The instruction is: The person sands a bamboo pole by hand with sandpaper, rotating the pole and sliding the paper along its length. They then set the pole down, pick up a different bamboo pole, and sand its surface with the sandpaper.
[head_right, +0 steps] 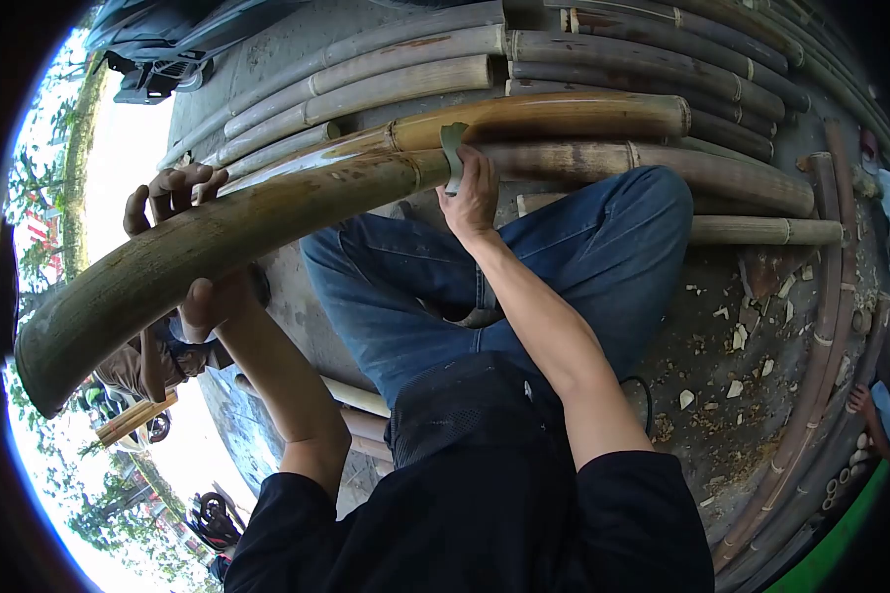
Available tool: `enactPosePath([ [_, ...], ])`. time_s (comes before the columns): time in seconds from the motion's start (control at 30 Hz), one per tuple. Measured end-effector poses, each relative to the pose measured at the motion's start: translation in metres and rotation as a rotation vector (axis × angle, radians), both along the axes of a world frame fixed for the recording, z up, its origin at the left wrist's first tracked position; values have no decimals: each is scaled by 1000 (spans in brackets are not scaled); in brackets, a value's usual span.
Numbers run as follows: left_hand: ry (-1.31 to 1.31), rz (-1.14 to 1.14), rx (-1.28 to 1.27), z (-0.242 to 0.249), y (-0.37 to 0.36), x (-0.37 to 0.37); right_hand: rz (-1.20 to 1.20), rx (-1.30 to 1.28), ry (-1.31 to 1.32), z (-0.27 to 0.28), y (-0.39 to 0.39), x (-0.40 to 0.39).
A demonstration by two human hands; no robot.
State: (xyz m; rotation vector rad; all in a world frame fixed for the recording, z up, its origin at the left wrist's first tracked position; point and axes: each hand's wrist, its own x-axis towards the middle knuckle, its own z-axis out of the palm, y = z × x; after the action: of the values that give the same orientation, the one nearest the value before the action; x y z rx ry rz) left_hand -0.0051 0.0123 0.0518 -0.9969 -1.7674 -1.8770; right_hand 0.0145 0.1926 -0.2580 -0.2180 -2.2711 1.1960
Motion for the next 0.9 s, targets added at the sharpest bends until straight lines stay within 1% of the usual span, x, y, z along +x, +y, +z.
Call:
enactPosePath([
  [0.03,-117,193,22,0,9,10,-10,-1,-3,1,2,-3],
  [0.07,-125,346,110,-1,16,16,10,11,13,3,4,-6],
  [0.1,-140,345,106,0,23,19,36,22,23,5,5,-3],
  [0.13,-204,545,228,3,31,21,38,23,14,7,8,0],
  [0.17,-262,747,352,5,35,22,101,25,13,9,12,2],
  [0.2,-271,697,412,2,28,20,166,26,13,11,15,2],
  [0.23,-270,701,413,-2,21,20,171,26,13,10,15,2],
  [0.3,-208,511,407,-6,13,19,204,-66,-135,10,16,2],
  [0.33,-213,470,398,-5,10,19,204,-65,-136,9,13,1],
  [0.37,-214,468,397,-7,5,19,270,-93,-49,24,6,0],
  [0.4,-178,372,394,-11,-3,17,334,-123,38,42,-1,-1],
  [0.43,-146,280,390,-13,-9,17,333,-128,32,64,-7,0],
  [0.47,-154,285,386,-14,-13,18,398,-122,90,89,-13,4],
  [0.5,-163,299,397,-15,-15,17,463,-114,150,102,-16,6],
  [0.53,-167,311,412,-16,-17,17,453,-129,179,95,-18,6],
  [0.57,-163,308,416,-16,-20,16,453,-123,183,79,-17,6],
  [0.63,-148,205,425,-19,-25,15,322,-141,78,27,-7,3],
  [0.67,-147,207,426,-18,-25,15,294,-71,-23,0,4,2],
  [0.7,-149,242,416,-18,-25,16,222,-6,-136,-6,9,3],
  [0.73,-154,273,407,-17,-24,15,214,1,-150,-12,8,5],
  [0.77,-160,266,409,-15,-21,14,202,9,-163,-6,6,5],
  [0.87,-173,303,387,-13,-13,12,331,-199,52,59,-19,11],
  [0.9,-174,294,402,-14,-13,11,345,-182,60,65,-25,14],
])
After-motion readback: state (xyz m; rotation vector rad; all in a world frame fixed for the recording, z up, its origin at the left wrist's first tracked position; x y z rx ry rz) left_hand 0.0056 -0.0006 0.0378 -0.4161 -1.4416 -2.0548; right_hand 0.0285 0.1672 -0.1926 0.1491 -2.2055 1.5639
